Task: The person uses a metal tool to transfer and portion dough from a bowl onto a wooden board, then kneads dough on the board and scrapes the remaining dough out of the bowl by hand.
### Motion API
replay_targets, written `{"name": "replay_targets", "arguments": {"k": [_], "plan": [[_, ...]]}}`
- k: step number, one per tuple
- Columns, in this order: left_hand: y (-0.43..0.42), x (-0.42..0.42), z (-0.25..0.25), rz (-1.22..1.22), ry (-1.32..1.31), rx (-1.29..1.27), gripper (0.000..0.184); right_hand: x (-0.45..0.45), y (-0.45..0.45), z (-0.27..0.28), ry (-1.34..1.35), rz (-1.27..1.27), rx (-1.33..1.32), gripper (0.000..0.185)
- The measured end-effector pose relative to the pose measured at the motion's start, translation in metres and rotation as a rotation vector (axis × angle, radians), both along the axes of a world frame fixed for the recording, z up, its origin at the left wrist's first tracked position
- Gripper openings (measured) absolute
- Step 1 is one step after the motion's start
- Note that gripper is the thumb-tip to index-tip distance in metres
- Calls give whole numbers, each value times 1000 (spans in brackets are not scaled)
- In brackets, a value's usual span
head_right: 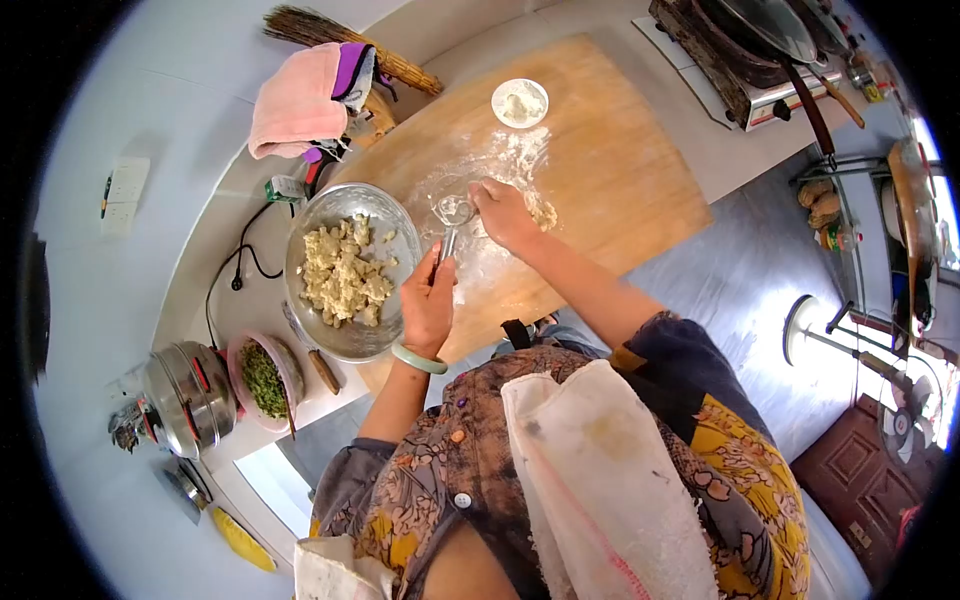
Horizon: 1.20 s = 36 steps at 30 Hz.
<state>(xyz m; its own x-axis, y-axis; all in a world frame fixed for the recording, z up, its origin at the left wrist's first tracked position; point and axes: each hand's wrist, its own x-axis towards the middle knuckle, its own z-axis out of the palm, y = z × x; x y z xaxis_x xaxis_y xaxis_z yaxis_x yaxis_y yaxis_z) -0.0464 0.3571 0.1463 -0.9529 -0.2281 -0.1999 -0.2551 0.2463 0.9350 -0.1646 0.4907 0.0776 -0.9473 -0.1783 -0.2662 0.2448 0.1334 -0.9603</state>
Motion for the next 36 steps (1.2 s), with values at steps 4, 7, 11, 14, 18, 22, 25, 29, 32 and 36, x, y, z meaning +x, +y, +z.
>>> {"name": "replay_targets", "arguments": {"k": [4, 7, 11, 14, 18, 22, 25, 29, 32, 36], "plan": [[-17, -2, 14, -62, -38, -7, 37, -17, 8, 20, 206, 208, 148, 30], [-28, -2, 17, -98, -38, 3, 38, -29, 10, 35, 341, 337, 227, 28], [-43, -2, 17, -172, -71, 43, 39, -42, 11, 44, 593, 497, 347, 26], [-53, -4, 22, -229, -92, 30, 39, -54, 9, 47, 729, 609, 344, 25], [-64, -5, 22, -284, -135, 69, 38, -68, 7, 61, 837, 857, 333, 14], [-73, -8, 31, -361, -145, 52, 37, -77, 3, 77, 1000, 1099, 272, 10], [-81, -14, 37, -424, -150, 90, 36, -79, 1, 90, 997, 1244, 349, 10], [-89, -23, 37, -540, -149, 33, 36, -71, 0, 98, 1114, 1403, 389, 13], [-90, -29, 35, -600, -197, 17, 36, -63, 1, 102, 1140, 1472, 395, 15], [-87, -37, 27, -544, -152, 111, 36, -60, 1, 105, 1093, 1452, 417, 17]]}}
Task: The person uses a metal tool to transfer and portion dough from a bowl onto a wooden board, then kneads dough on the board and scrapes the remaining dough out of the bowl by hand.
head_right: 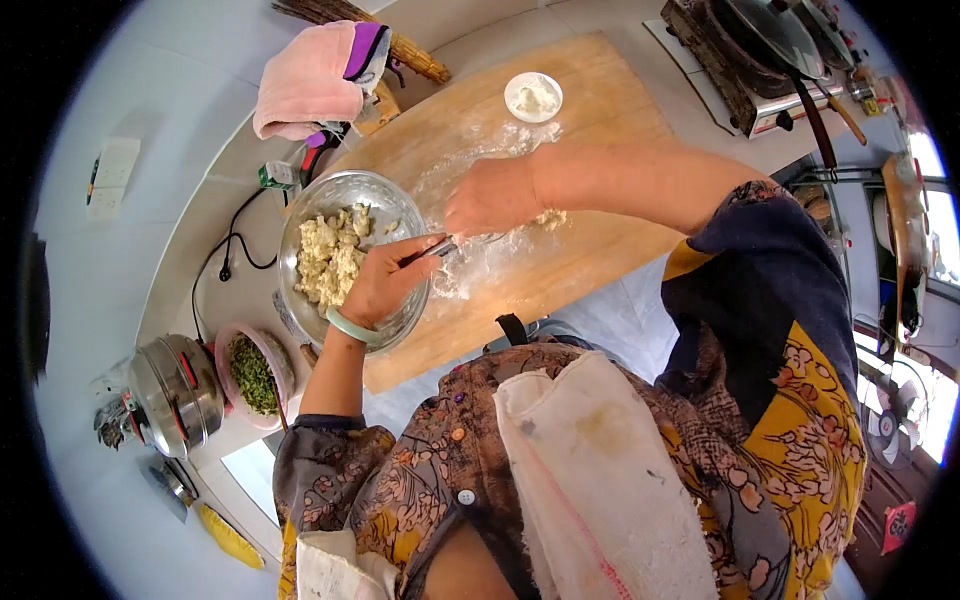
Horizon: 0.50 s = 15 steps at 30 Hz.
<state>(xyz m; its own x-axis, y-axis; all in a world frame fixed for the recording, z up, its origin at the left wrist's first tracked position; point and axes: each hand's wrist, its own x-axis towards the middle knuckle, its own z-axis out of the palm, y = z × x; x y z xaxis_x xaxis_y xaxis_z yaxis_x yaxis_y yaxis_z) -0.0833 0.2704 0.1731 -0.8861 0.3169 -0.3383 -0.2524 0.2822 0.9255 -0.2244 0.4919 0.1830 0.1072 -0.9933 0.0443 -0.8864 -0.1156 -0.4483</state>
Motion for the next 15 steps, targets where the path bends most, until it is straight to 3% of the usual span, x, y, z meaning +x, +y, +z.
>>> {"name": "replay_targets", "arguments": {"k": [3, 6, 9, 12, 15], "plan": [[1, -4, 0, 16, -49, 59, 36, -3, 5, -5, -116, -109, 40, 18], [2, -1, 2, 53, -88, 91, 37, -10, 12, -19, -326, -399, -8, 22], [7, 4, 0, 102, -119, 118, 36, -10, 16, -36, -740, -724, -61, 25], [12, 8, 6, 159, -186, 124, 36, -5, 26, -38, -916, -928, -13, 25], [10, 19, -10, 219, -197, 190, 37, 15, 31, -53, -889, -1120, 25, 24]]}}
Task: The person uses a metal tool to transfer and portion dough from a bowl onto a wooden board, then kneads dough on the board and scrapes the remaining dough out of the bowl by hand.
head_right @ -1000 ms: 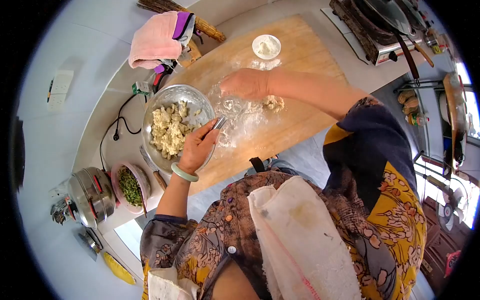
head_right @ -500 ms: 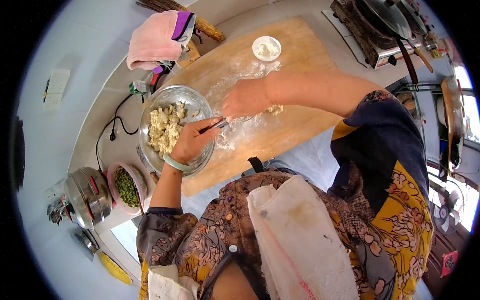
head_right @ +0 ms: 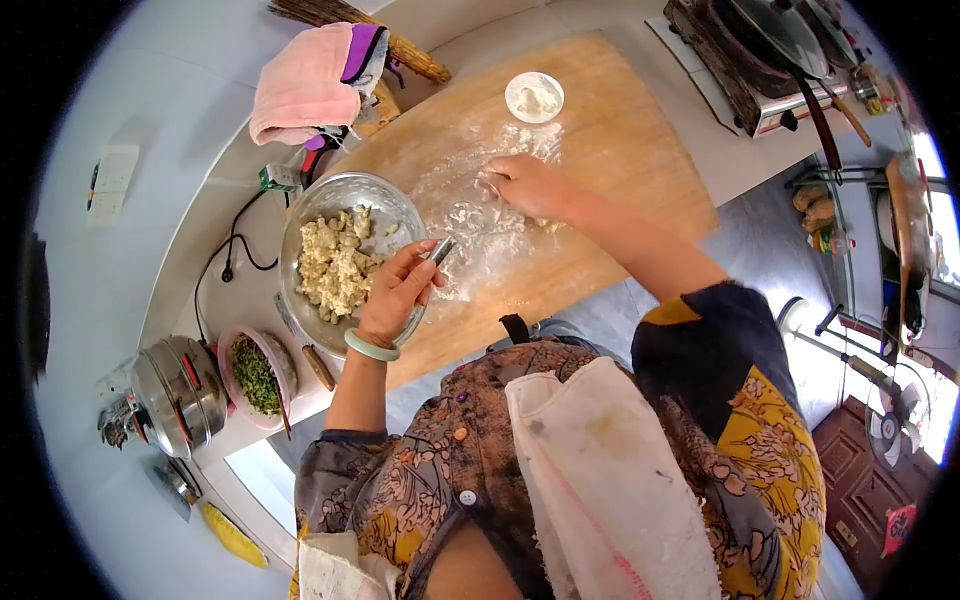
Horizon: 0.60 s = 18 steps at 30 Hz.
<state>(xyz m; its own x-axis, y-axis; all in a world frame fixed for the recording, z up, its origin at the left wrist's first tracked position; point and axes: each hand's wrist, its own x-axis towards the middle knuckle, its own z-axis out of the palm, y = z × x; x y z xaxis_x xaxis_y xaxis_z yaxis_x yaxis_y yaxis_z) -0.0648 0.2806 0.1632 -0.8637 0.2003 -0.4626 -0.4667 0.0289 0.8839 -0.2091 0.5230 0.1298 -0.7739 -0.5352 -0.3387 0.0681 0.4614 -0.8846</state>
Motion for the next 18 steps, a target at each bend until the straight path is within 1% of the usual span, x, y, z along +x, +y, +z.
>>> {"name": "replay_targets", "arguments": {"k": [3, 6, 9, 12, 15, 18], "plan": [[13, 10, -11, 95, 22, 95, 39, 27, 0, 1, 286, -14, 163, 24], [29, 14, -23, 200, 25, 195, 38, 50, -6, -18, 460, -190, -10, 24], [42, 11, -25, 300, -13, 273, 34, 58, -8, -16, 437, -201, 104, 23], [51, 6, -23, 350, -33, 329, 30, 64, -14, -8, 390, -323, -24, 24], [54, 4, -26, 372, -18, 389, 29, 64, -14, -13, 504, -289, 18, 27], [54, 3, -28, 378, -27, 405, 28, 61, -12, -12, 653, -226, 15, 23]]}}
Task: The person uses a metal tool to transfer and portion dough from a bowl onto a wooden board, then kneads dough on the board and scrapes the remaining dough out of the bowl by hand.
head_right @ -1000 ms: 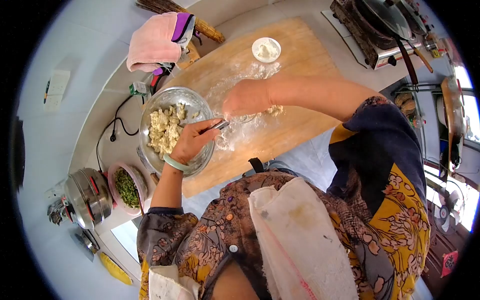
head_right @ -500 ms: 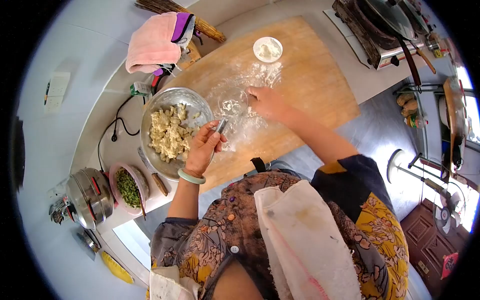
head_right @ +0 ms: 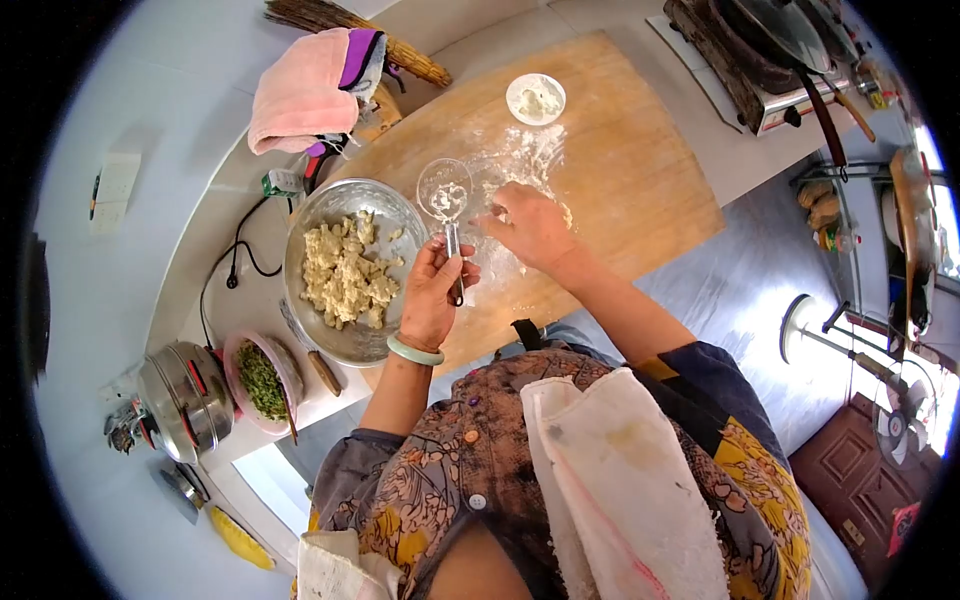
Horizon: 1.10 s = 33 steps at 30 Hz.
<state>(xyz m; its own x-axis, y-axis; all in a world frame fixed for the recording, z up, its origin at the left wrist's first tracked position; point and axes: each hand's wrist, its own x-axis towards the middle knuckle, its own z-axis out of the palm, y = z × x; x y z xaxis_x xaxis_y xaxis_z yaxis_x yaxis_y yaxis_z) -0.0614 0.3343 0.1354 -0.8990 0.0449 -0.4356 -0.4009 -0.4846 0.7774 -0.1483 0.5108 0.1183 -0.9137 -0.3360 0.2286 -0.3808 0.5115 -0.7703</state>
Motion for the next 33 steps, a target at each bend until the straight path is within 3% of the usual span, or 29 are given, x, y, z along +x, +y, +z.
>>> {"name": "replay_targets", "arguments": {"k": [6, 12, 15, 21, 27, 30, 33], "plan": [[-3, 0, -4, 31, -15, 25, 27, -4, 3, -17, 49, 8, 112, 9], [-5, 1, -5, 42, -20, 111, 23, 8, 3, -13, -70, 14, -132, 13], [-4, 1, -6, 44, -14, 126, 24, 9, 1, -13, -574, -85, -456, 17], [1, 0, -3, 16, -23, 153, 25, 11, -10, 8, -955, -172, -918, 21], [13, -1, -1, -37, -8, 58, 21, 10, -26, 18, -947, -136, -814, 24], [15, 0, 2, -25, -36, -34, 20, 8, -24, -3, -845, -129, -684, 28], [22, 2, -1, 41, -15, 4, 19, 9, -24, -5, -583, -169, -364, 27]]}}
